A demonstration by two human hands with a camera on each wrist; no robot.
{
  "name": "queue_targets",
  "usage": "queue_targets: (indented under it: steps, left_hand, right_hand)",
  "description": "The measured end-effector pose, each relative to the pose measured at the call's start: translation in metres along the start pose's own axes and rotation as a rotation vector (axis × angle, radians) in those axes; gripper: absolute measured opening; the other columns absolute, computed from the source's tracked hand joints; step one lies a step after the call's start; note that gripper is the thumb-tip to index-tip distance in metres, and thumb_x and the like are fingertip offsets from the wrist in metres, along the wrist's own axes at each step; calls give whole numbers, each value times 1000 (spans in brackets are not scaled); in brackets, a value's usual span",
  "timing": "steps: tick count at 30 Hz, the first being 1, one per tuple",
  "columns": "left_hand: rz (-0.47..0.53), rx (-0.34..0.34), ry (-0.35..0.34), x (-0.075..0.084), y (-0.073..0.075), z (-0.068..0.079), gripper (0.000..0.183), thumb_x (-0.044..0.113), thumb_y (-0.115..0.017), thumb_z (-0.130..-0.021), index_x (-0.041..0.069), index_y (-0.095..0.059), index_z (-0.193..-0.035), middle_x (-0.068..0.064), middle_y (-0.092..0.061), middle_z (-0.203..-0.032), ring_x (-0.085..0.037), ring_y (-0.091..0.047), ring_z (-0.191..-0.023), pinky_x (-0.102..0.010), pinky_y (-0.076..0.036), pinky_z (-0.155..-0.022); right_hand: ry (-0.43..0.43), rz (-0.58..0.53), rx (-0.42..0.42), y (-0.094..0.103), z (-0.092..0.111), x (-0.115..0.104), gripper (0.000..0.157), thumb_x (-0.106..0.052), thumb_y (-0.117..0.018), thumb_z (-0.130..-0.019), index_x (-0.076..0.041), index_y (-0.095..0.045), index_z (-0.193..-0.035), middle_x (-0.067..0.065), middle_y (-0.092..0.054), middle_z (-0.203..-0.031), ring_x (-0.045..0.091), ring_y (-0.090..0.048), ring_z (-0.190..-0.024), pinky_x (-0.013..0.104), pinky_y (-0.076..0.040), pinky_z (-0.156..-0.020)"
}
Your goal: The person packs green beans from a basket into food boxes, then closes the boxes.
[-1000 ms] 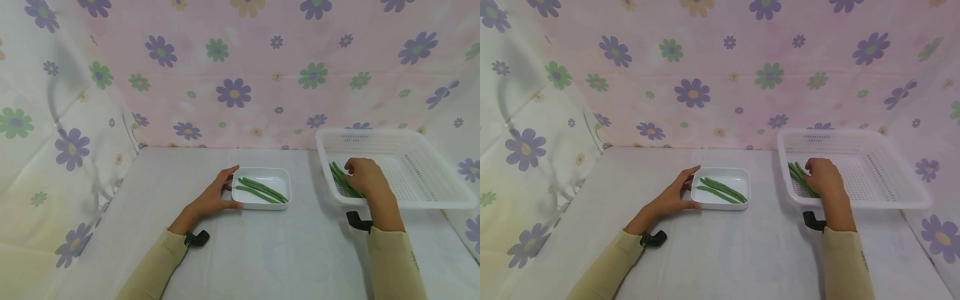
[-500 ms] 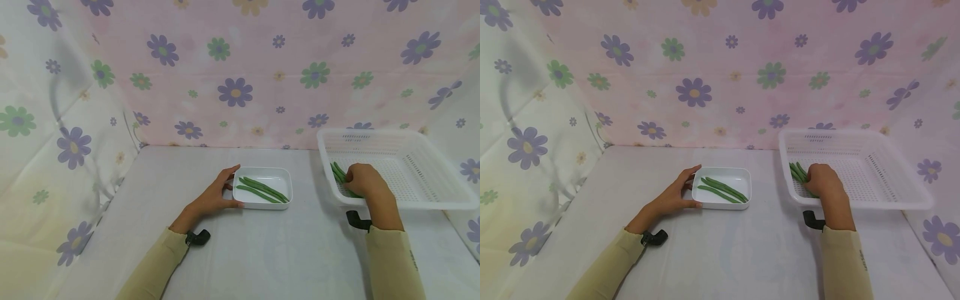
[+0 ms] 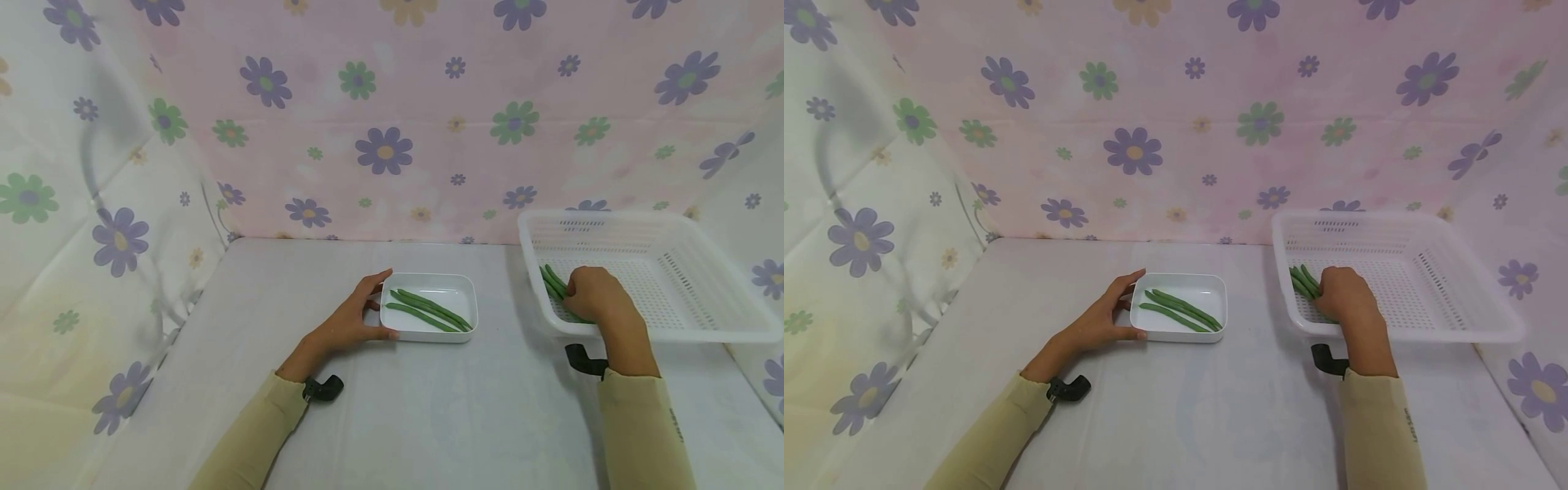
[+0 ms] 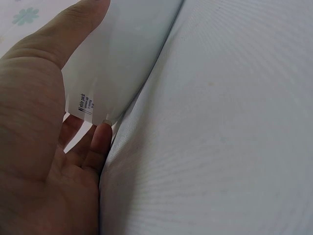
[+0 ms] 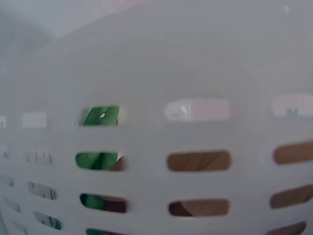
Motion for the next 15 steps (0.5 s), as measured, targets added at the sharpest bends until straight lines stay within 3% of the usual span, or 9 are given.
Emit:
queue_targets:
  steps: [15]
  left_hand:
    - [2, 3, 30, 1, 0, 1, 120, 29, -97, -80, 25, -19, -171, -4, -34, -164, -24, -55, -128, -46, -48, -109]
  right_hand:
    - [-55, -33, 80, 8, 5, 2, 28, -7, -67, -87, 15, -72, -104, 29, -71, -96, 41, -65, -83, 56, -56, -74]
Point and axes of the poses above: each hand's wrist, its own z-axis away from the middle knuckle, its own y-axis out of the back of the hand, x = y × z, the point moved 5 cm from there along -z, towards the middle knuckle
